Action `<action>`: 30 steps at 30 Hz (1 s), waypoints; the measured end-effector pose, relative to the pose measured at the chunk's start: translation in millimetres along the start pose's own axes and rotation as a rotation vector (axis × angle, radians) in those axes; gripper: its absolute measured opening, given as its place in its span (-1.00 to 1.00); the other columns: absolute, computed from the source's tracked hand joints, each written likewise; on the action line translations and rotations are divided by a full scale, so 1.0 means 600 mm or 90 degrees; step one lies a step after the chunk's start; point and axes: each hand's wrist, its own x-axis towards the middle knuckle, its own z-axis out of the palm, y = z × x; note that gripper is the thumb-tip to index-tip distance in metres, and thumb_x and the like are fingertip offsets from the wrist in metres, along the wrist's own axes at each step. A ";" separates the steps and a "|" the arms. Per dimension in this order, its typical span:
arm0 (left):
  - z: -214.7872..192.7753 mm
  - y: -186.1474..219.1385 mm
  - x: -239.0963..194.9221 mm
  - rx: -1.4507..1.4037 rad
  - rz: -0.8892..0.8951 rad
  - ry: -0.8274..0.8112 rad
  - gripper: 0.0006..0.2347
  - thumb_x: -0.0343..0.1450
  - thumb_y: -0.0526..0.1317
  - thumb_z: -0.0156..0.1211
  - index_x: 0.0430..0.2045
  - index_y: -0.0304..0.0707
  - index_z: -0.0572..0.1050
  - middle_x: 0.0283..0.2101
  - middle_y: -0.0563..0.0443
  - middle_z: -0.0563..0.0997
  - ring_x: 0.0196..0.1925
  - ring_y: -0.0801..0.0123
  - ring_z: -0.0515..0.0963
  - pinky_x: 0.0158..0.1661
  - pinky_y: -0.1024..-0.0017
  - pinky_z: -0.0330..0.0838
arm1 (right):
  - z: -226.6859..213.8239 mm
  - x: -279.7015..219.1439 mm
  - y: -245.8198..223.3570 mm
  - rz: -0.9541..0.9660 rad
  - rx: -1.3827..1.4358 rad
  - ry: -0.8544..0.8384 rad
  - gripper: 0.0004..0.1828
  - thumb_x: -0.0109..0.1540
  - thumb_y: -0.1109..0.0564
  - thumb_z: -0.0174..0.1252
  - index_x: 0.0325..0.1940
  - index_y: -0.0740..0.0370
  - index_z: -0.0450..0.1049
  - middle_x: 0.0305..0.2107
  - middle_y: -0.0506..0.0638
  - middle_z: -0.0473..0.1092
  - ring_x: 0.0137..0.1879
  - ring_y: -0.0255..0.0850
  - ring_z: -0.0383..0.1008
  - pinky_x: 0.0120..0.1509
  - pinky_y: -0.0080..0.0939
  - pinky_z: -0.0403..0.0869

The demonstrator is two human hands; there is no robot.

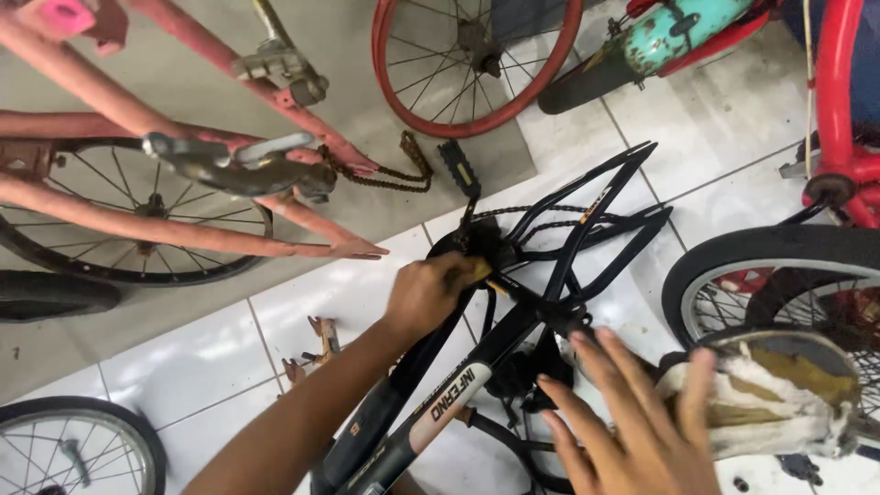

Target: The person cleans the chainring and crankset of a bicycle using a brush and a liquid solution. They then pour a pink liquid from a bottle into a small container and use the brush to clean a detached bicycle handlebar.

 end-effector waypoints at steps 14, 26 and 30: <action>0.020 -0.125 -0.023 0.422 0.530 -0.051 -0.64 0.42 -0.28 0.07 0.12 -0.42 0.44 0.05 -0.23 0.63 0.09 0.02 0.63 -0.17 0.23 0.56 | -0.002 -0.005 -0.011 0.011 -0.006 -0.099 -0.71 0.27 -0.13 0.08 -0.01 -0.15 0.62 0.01 -0.15 0.54 0.07 -0.20 0.53 0.15 -0.07 0.44; 0.062 -0.027 0.025 0.558 0.708 0.049 -0.91 0.42 -0.24 0.24 -0.35 -0.20 0.66 -0.02 -0.23 0.67 0.09 0.10 0.62 0.24 0.09 0.40 | 0.003 -0.007 -0.008 0.031 -0.015 -0.143 -0.68 0.27 -0.14 0.09 0.01 -0.09 0.61 -0.05 -0.16 0.56 -0.03 -0.22 0.55 0.10 -0.08 0.45; 0.020 -0.066 -0.016 0.550 0.739 -0.032 -0.88 0.40 -0.24 0.15 -0.50 -0.21 0.61 -0.08 -0.33 0.64 -0.01 0.07 0.60 0.11 0.12 0.44 | 0.006 -0.013 -0.003 0.007 -0.002 -0.152 -0.66 0.27 -0.14 0.09 0.06 -0.10 0.59 -0.06 -0.17 0.56 -0.06 -0.23 0.55 0.07 -0.08 0.44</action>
